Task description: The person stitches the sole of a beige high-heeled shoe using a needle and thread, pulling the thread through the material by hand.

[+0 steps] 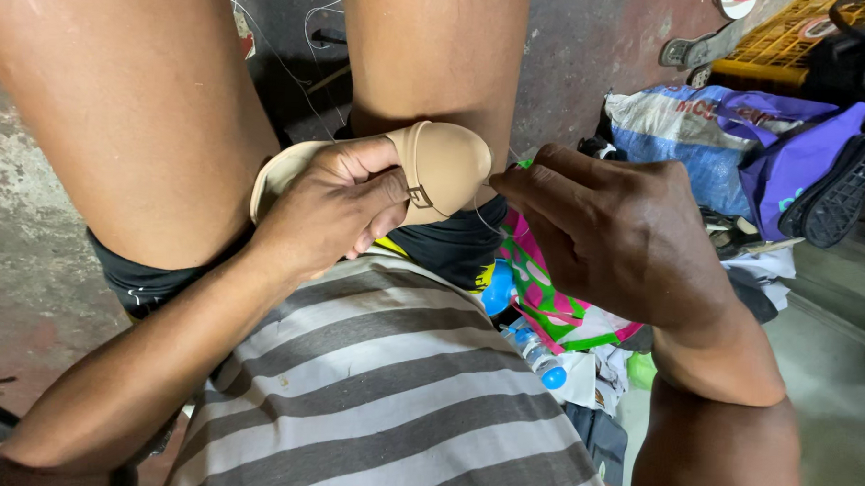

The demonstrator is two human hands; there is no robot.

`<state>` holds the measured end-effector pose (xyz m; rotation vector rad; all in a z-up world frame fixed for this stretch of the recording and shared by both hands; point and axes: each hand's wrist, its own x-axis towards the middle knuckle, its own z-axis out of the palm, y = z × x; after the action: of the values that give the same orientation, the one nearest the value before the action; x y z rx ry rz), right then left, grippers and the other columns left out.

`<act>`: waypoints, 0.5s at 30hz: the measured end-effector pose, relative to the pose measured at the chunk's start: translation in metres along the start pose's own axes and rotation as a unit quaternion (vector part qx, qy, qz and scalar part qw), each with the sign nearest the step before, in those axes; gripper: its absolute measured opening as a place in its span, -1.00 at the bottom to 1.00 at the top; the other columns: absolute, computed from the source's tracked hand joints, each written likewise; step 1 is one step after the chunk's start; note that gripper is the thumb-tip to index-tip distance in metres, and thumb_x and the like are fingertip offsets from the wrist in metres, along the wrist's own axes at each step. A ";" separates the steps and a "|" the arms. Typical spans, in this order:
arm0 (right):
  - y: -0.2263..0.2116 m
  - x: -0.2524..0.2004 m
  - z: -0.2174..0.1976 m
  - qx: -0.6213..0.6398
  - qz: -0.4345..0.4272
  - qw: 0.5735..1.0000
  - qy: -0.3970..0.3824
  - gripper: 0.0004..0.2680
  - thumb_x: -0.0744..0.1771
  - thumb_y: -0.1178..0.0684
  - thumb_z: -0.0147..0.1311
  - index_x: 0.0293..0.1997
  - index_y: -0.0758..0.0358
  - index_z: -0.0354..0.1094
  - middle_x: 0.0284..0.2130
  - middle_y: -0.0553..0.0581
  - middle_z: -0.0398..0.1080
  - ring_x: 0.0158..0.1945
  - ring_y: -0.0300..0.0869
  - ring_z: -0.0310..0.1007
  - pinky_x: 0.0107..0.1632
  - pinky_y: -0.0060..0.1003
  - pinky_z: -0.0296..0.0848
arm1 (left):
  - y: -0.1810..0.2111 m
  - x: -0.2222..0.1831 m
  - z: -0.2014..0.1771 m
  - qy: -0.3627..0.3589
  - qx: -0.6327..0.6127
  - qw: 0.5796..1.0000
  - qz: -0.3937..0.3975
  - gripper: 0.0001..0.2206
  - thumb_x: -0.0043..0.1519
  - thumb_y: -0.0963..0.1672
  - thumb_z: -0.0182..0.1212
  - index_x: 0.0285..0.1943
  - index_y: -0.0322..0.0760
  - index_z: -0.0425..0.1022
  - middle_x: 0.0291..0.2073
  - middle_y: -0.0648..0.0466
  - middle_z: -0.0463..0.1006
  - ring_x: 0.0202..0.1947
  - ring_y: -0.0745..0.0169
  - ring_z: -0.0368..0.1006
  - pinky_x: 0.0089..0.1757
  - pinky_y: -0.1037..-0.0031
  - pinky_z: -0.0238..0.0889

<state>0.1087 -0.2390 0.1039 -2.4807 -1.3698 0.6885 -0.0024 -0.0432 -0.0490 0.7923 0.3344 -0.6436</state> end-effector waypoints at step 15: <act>-0.002 0.011 0.001 -0.024 0.009 0.999 -0.029 -0.82 0.26 0.23 0.18 -0.08 0.21 0.49 -0.42 0.04 0.42 -0.47 -0.10 0.43 -0.49 -0.20 0.34 | -0.007 0.003 -0.007 -0.013 -0.081 0.997 0.004 -0.75 0.39 -0.19 0.10 0.21 -0.34 0.55 -0.60 0.21 0.39 -0.69 0.62 0.13 -0.64 0.77 0.03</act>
<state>0.1118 -0.2287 0.1011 -2.5318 -1.4013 0.7464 -0.0050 -0.0426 -0.0586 0.6290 0.3542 -0.6104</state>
